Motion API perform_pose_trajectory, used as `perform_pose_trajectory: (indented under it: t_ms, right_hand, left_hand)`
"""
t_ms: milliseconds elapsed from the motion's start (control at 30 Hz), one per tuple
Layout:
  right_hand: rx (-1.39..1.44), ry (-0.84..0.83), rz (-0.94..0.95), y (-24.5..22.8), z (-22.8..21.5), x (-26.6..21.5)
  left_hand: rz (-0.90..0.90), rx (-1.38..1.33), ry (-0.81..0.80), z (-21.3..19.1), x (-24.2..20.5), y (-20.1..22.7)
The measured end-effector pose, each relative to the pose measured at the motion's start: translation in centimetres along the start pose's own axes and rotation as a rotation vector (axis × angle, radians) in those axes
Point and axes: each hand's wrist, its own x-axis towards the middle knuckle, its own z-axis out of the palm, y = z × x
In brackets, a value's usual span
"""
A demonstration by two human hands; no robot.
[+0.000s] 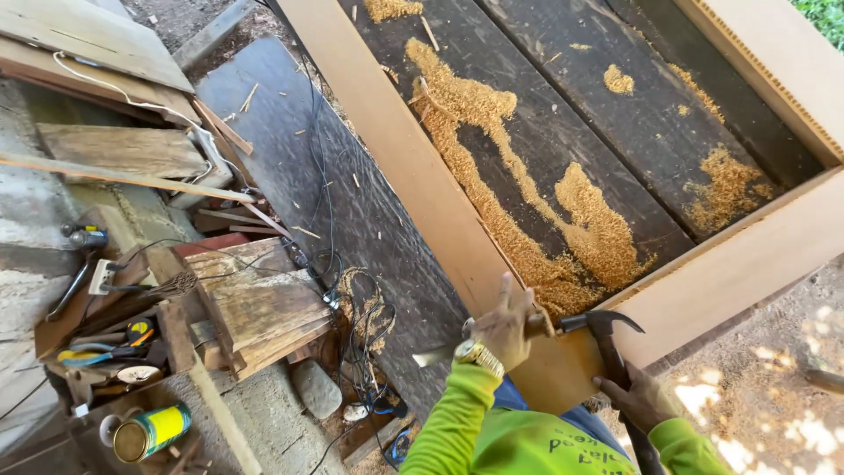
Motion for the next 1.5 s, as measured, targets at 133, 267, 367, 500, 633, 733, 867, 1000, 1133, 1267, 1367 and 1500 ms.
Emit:
perform_pose_trajectory:
  t_ms: [133, 267, 367, 500, 633, 733, 867, 1000, 1133, 1267, 1367, 1500]
  right_hand:
    - [-0.021, -0.003, -0.016, -0.7, 0.1, -0.8]
    - [0.096, -0.120, 0.020, 0.7, -0.5, 1.5]
    - [-0.273, -0.142, 0.022, -2.4, -4.4, 0.7]
    - [-0.463, -0.099, -0.061, -1.1, -7.6, 4.4]
    - [-0.618, -0.098, -0.268, -2.7, -13.2, 7.2]
    - [-0.633, -0.177, -0.207, -3.2, -15.7, 8.2]
    - [-0.646, -0.101, -0.393, 0.0, -17.5, 12.5]
    - [-0.666, -0.139, -0.431, 2.4, -17.9, 16.5]
    - [-0.718, 0.060, -0.558, 7.0, -18.1, 21.9]
    - [-0.587, 0.281, -0.732, 8.7, -18.7, 26.4]
    - [-0.500, 0.265, -0.735, 7.0, -18.8, 27.4]
    - [-0.404, 0.239, -0.703, 6.4, -18.0, 27.4]
  left_hand:
    - [-0.148, -0.035, 0.037, 0.6, -3.3, -0.4]
    - [-0.295, -0.057, 0.026, 1.5, -5.2, -0.3]
    - [-0.422, -0.112, 0.122, 2.9, -5.7, 0.6]
    - [-0.562, -0.181, 0.354, 6.7, -6.4, 1.2]
    - [-0.824, -0.449, 0.378, 12.9, -6.7, 1.4]
    - [-0.791, -0.434, 0.501, 13.6, -6.6, 2.3]
    - [-0.755, -0.506, 0.655, 10.3, -6.1, 5.9]
    - [-0.949, -0.489, 0.511, 11.0, -5.4, 6.9]
    - [-0.793, -0.390, 0.682, 14.7, -4.8, 6.3]
    - [-0.949, -0.625, 0.483, 11.4, -4.5, 10.1]
    - [-0.781, -0.587, 0.545, 14.0, -5.0, 6.9]
    - [-0.707, -0.527, 0.482, 12.8, -4.8, 2.9]
